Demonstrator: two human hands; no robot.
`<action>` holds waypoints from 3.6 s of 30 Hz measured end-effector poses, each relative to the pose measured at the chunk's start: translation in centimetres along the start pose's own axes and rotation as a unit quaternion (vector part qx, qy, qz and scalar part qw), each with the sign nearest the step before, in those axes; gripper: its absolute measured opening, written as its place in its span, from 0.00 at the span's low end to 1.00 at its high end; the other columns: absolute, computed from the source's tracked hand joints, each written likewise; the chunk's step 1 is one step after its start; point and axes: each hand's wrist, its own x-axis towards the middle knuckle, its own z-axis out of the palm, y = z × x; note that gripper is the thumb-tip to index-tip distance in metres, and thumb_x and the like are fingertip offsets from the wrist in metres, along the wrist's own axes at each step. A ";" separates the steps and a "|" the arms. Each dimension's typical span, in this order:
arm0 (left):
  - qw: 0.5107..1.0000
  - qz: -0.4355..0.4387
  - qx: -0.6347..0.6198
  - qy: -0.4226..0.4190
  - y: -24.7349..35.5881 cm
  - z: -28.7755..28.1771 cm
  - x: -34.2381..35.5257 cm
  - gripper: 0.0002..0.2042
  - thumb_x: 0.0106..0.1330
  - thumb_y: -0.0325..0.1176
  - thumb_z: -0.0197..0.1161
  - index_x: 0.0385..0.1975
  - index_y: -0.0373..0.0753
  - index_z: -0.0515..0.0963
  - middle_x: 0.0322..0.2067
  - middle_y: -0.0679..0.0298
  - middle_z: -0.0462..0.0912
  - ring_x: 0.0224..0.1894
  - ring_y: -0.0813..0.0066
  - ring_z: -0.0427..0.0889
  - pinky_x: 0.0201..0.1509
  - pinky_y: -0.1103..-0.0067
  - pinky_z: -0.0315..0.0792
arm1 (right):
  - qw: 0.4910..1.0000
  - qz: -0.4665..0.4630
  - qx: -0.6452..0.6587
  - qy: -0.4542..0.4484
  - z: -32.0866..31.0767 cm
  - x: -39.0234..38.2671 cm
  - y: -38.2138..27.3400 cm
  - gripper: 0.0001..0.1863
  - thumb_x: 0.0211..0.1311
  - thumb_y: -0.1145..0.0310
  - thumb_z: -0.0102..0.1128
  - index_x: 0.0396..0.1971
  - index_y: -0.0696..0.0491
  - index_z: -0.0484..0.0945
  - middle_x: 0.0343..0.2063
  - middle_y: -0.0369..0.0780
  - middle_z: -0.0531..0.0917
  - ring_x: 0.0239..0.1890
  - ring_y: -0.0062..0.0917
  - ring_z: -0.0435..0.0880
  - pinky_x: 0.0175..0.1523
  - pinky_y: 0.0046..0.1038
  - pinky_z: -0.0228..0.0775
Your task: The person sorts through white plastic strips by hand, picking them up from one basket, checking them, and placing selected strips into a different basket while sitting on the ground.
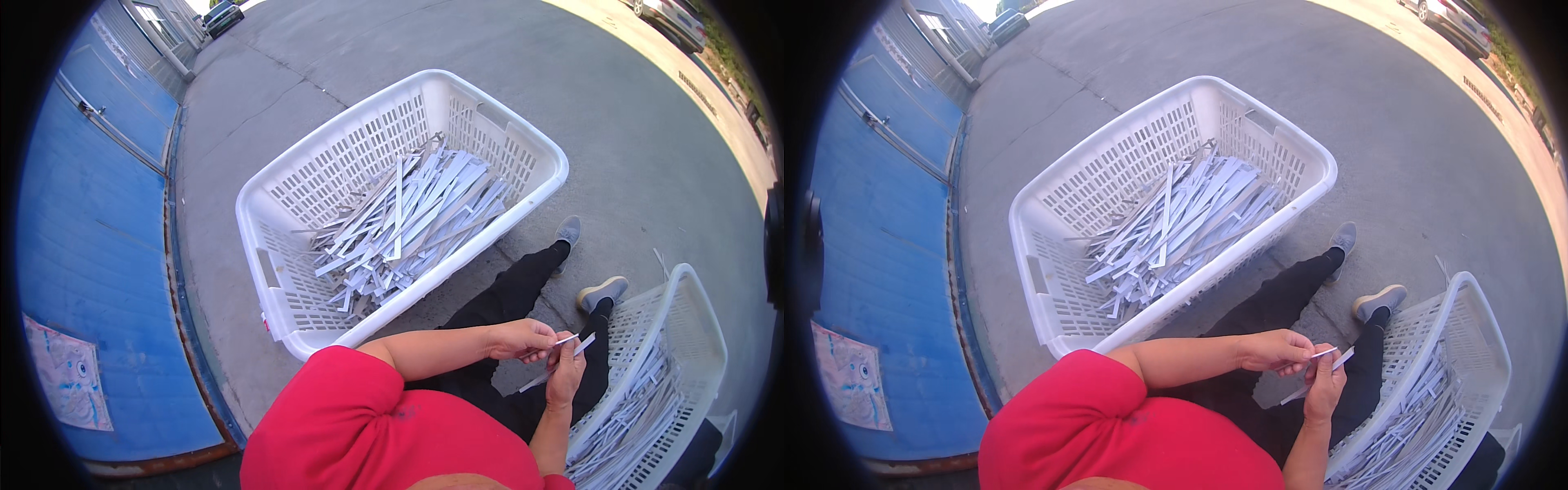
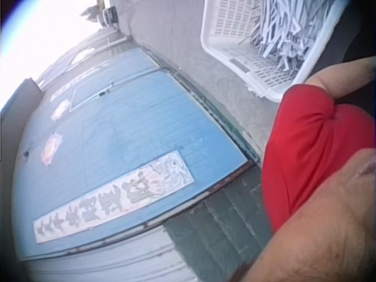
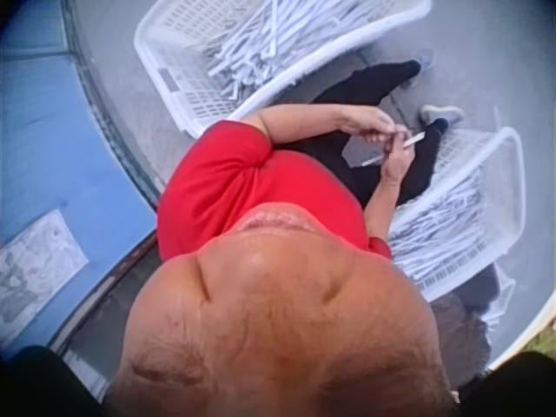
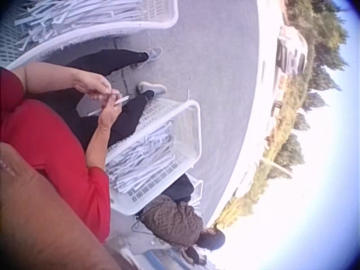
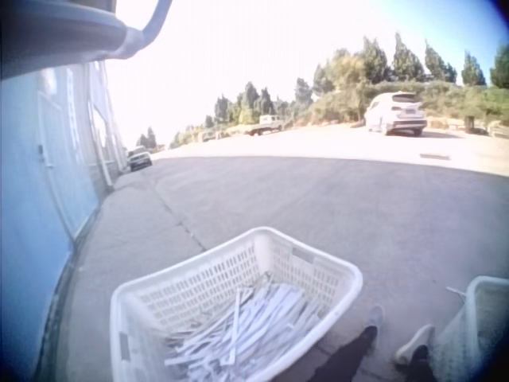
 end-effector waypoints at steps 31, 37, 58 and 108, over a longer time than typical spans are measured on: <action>0.830 0.316 0.253 0.384 11.0 -5.5 -10.3 0.10 0.61 0.29 0.56 0.40 0.32 0.70 0.29 0.63 0.79 0.25 0.83 0.74 0.30 0.87 0.69 | 0.964 -0.032 0.031 0.262 -5.8 -10.3 -1.1 0.19 0.67 0.56 0.43 0.43 0.57 0.72 0.38 0.38 0.78 0.32 0.19 0.78 0.38 0.20 0.69; 0.662 0.090 0.438 0.602 11.9 -20.0 -16.9 0.33 0.60 0.33 0.57 0.61 0.27 0.51 0.56 0.44 0.64 0.56 0.61 0.68 0.57 0.75 0.62 | 0.960 -0.011 0.028 0.277 -6.1 -11.4 0.3 0.17 0.66 0.57 0.45 0.41 0.57 0.73 0.33 0.37 0.78 0.26 0.18 0.77 0.31 0.19 0.69; 0.557 -0.060 0.719 0.411 7.5 -13.9 -5.9 0.33 0.50 0.35 0.58 0.58 0.32 0.57 0.48 0.41 0.71 0.51 0.48 0.72 0.54 0.67 0.64 | 0.748 0.163 -0.375 0.523 -26.6 -17.0 11.6 0.18 0.52 0.70 0.54 0.44 0.57 0.72 0.40 0.46 0.77 0.46 0.38 0.75 0.50 0.35 0.67; 0.460 -0.038 0.753 0.469 6.2 -12.7 -6.1 0.31 0.49 0.31 0.53 0.58 0.36 0.59 0.45 0.41 0.74 0.48 0.43 0.73 0.51 0.62 0.65 | 0.857 0.191 -0.055 0.475 -22.7 -13.7 10.6 0.13 0.39 0.73 0.53 0.29 0.61 0.68 0.18 0.39 0.73 0.17 0.23 0.71 0.21 0.26 0.61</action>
